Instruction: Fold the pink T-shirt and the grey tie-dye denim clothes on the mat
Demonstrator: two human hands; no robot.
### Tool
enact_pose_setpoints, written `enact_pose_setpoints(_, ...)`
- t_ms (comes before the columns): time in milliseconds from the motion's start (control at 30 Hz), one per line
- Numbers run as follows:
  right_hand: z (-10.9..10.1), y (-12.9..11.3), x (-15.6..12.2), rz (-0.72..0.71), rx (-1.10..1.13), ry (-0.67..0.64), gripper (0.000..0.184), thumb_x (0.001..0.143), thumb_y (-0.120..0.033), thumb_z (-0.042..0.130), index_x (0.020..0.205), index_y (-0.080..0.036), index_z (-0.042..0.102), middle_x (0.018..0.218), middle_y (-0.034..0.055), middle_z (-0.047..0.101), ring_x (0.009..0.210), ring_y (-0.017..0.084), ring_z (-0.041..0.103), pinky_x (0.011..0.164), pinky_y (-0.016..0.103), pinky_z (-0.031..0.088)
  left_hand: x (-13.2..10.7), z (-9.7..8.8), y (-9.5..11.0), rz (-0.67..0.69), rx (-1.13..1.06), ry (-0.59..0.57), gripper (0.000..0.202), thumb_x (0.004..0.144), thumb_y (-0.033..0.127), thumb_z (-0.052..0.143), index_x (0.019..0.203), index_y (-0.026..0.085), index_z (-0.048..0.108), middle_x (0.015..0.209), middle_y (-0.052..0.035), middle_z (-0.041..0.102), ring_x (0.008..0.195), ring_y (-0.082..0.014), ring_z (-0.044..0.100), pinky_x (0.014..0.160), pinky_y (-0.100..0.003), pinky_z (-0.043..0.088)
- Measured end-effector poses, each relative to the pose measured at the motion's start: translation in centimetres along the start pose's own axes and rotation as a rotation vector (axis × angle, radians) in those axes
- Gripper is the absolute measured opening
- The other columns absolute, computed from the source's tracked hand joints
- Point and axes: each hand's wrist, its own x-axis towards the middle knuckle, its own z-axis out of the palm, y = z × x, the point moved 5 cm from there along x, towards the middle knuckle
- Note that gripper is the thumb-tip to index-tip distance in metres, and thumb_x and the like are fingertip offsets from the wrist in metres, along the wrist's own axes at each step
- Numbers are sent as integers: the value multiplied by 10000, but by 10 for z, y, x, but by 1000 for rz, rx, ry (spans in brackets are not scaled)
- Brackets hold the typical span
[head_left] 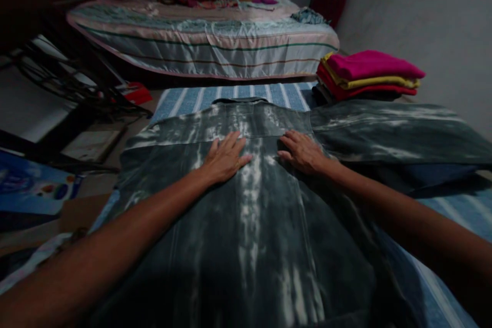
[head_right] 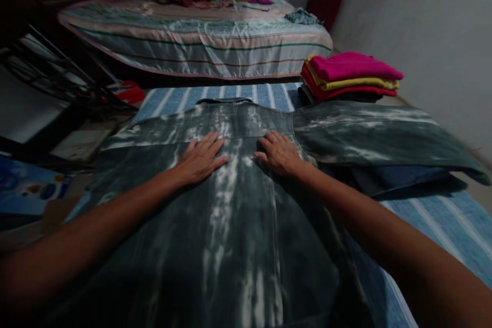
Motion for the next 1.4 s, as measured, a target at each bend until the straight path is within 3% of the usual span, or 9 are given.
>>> enact_pose_setpoints(133, 7, 20, -50, 54, -12, -56, 578, 967, -501, 360, 1429, -154, 369, 1508, 146, 309, 1395, 288, 244, 1095, 438, 238, -39, 15, 37, 130, -13, -64, 631, 949, 541, 284, 1479, 199, 279, 1584, -89, 176, 1453, -258, 110, 1145, -485, 81)
enact_pose_setpoints(267, -5, 34, -68, 168, -55, -34, 512, 955, -429, 412, 1361, -120, 455, 1438, 179, 411, 1335, 301, 349, 1061, 441, 297, -48, 17, 46, 96, -31, -100, 645, 952, 545, 257, 1490, 190, 257, 1585, -87, 167, 1455, -270, 101, 1144, -502, 104)
enact_pose_setpoints(467, -10, -34, -119, 41, 58, 9, 531, 963, -463, 373, 1378, -140, 445, 1454, 154, 403, 1344, 287, 350, 1079, 446, 295, -88, 16, 79, 165, -38, -88, 696, 929, 607, 283, 1473, 174, 301, 1578, -121, 177, 1453, -265, 118, 1154, -463, 98)
enact_pose_setpoints(567, -1, -45, -144, 49, 90, -19, 563, 960, -495, 363, 1388, -138, 444, 1486, 145, 360, 1386, 296, 279, 1107, 465, 254, -107, 22, 93, 189, -34, -73, 686, 931, 595, 307, 1469, 170, 313, 1576, -127, 183, 1454, -269, 112, 1155, -470, 94)
enact_pose_setpoints(833, -1, -29, -147, 89, 80, -41, 565, 956, -494, 367, 1379, -129, 452, 1478, 155, 372, 1381, 297, 293, 1103, 456, 274, -116, 21, 101, 127, -93, -73, 648, 945, 575, 288, 1449, 171, 348, 1571, -133, 194, 1453, -275, 109, 1153, -484, 117)
enact_pose_setpoints(967, -13, -43, -170, 203, 43, 12, 533, 954, -481, 364, 1353, -145, 476, 1450, 168, 408, 1353, 310, 345, 1079, 485, 300, -148, 14, 122, 182, -152, -82, 652, 937, 602, 275, 1447, 204, 358, 1571, -122, 191, 1453, -271, 113, 1154, -488, 119)
enact_pose_setpoints(1100, -15, -70, -205, 158, 88, 32, 530, 939, -486, 401, 1357, -171, 489, 1469, 139, 394, 1371, 292, 324, 1099, 479, 291, -176, 21, 134, 219, -137, -91, 643, 921, 581, 369, 1442, 205, 377, 1559, -123, 221, 1445, -282, 153, 1160, -503, 105)
enact_pose_setpoints(1267, -8, -77, -219, 200, 128, 18, 513, 920, -459, 463, 1358, -194, 504, 1481, 115, 382, 1383, 293, 308, 1108, 496, 282, -180, 27, 133, 222, -129, -55, 639, 905, 567, 416, 1445, 228, 379, 1549, -110, 250, 1438, -291, 179, 1156, -536, 125)
enact_pose_setpoints(1400, -7, -74, -215, 217, 228, 43, 505, 895, -436, 504, 1339, -195, 527, 1475, 111, 390, 1382, 299, 308, 1114, 507, 274, -180, 22, 132, 176, -139, -107, 642, 897, 562, 425, 1448, 236, 379, 1545, -111, 251, 1432, -302, 196, 1148, -559, 167)
